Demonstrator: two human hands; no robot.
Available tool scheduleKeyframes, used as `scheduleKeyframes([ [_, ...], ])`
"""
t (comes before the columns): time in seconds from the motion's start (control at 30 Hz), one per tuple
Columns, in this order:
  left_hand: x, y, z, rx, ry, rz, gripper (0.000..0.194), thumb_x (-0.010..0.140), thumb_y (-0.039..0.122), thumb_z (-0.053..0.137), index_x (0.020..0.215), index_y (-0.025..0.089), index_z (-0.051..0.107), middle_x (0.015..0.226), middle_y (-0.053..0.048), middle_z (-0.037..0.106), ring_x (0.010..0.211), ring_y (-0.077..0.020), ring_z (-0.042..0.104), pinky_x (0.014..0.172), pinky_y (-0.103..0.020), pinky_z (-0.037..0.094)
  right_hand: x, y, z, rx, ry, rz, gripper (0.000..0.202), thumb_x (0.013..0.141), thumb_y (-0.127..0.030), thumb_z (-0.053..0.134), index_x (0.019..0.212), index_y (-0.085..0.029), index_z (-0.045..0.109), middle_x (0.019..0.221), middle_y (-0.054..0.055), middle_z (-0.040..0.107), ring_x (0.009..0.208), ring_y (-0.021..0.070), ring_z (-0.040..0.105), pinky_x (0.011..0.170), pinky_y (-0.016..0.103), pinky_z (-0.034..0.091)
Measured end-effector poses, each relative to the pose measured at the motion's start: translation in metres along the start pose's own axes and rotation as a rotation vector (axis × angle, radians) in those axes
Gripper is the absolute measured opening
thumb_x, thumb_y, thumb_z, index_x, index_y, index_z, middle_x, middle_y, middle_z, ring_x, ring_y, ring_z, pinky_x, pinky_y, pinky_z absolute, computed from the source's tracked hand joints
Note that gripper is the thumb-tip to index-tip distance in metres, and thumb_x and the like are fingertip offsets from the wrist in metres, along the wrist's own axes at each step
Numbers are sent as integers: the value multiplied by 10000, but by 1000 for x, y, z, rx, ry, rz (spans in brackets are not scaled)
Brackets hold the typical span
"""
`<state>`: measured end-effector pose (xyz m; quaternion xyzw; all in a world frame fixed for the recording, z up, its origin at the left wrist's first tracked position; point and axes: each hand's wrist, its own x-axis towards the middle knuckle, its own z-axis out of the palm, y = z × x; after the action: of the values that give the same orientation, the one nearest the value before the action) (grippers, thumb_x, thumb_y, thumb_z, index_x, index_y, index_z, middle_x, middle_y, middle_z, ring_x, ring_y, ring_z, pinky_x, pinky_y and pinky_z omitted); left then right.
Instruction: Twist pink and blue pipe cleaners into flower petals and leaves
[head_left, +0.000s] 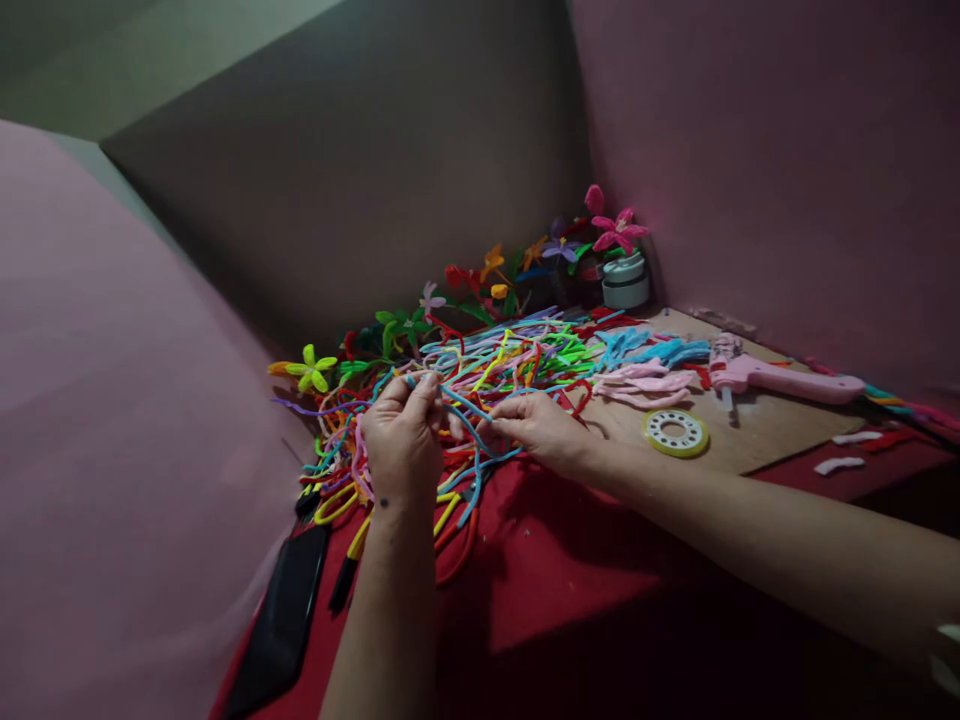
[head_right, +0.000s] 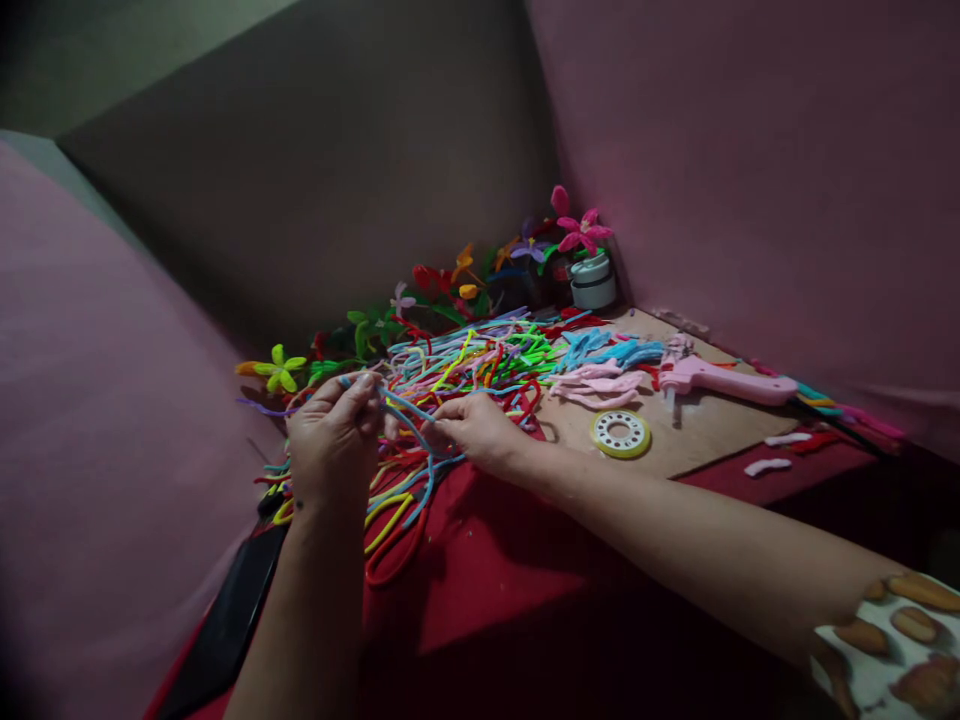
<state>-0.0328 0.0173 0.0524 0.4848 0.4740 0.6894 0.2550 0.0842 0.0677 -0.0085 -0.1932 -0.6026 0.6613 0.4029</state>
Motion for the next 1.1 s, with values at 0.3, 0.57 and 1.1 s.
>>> scheduleKeyframes([
  [0.3,2,0,-4,-14,45,5,98,700,220,614,700,134,568,459,80,416,324,-30,363,334,-158,375,-1,6,7,59,-146,73,140,748,-214,530,655,-119,575,564,-3,583,499,67,466,512,201,340],
  [0.57,6,-8,-8,-82,44,-15,108,704,218,614,694,138,542,466,79,423,322,-31,370,334,-160,380,-2,3,3,373,-249,283,147,786,-223,510,739,-97,570,540,-1,530,447,61,400,435,191,238],
  [1.1,20,-33,-26,-229,94,-14,154,670,225,673,694,126,558,441,78,416,338,-26,345,335,-137,327,4,5,1,448,-385,564,269,876,-220,395,727,-71,562,457,-76,300,348,17,184,366,156,134],
])
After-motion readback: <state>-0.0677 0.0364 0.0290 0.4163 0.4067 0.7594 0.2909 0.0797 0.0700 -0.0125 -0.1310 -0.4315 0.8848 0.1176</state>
